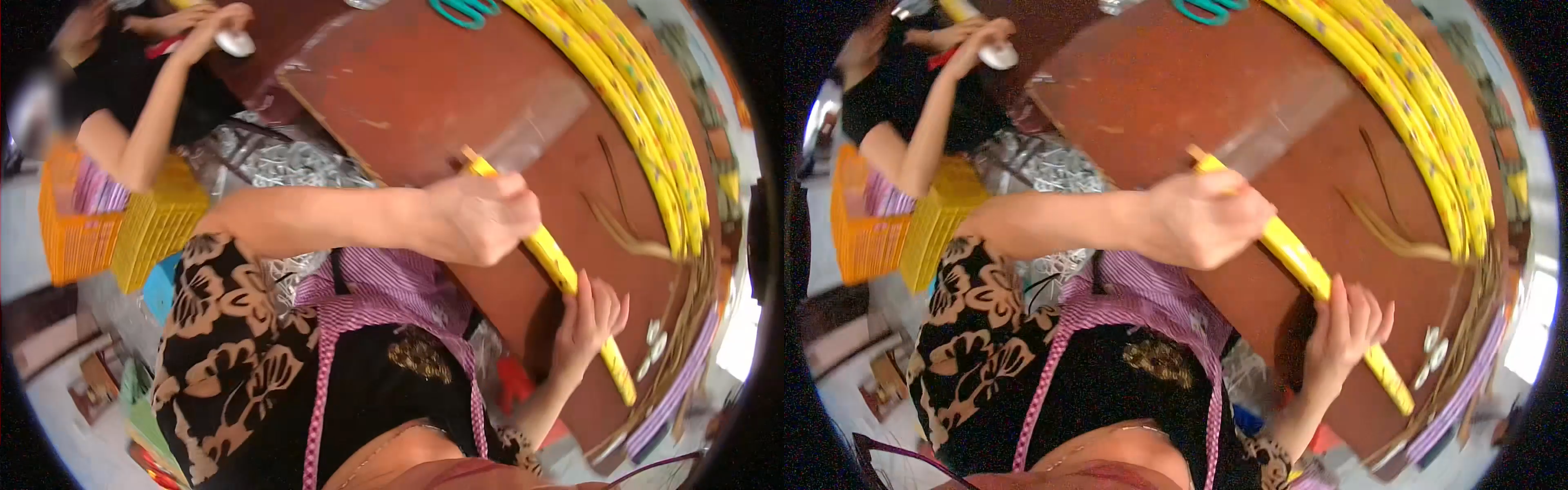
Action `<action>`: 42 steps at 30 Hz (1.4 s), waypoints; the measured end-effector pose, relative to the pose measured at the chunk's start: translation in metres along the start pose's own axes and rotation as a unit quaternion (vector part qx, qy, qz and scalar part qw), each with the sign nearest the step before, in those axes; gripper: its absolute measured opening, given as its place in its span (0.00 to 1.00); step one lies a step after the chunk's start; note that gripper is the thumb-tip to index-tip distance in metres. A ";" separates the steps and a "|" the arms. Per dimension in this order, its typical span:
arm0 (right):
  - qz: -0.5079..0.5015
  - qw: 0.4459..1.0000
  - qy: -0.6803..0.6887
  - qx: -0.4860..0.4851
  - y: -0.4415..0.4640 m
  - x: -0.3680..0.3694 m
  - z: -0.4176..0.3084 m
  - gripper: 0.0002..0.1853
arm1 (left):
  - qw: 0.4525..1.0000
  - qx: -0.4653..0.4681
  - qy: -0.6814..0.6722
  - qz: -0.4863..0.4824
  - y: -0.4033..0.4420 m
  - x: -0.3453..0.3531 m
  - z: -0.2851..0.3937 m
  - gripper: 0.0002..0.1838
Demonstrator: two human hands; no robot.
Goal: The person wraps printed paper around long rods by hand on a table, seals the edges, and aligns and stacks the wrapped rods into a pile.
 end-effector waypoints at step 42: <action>0.072 0.996 0.031 0.041 -0.006 -0.010 -0.001 0.24 | 0.886 -0.443 -0.093 0.101 -0.051 -0.057 -0.084 0.13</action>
Point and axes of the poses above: each hand's wrist, its own y-axis towards the middle knuckle, its own x-axis out of the palm, z = x × y, the point moved 9 cm from there along y, towards the middle knuckle, and after that the axes turned 7 degrees about -y, right-handed, at the moved point
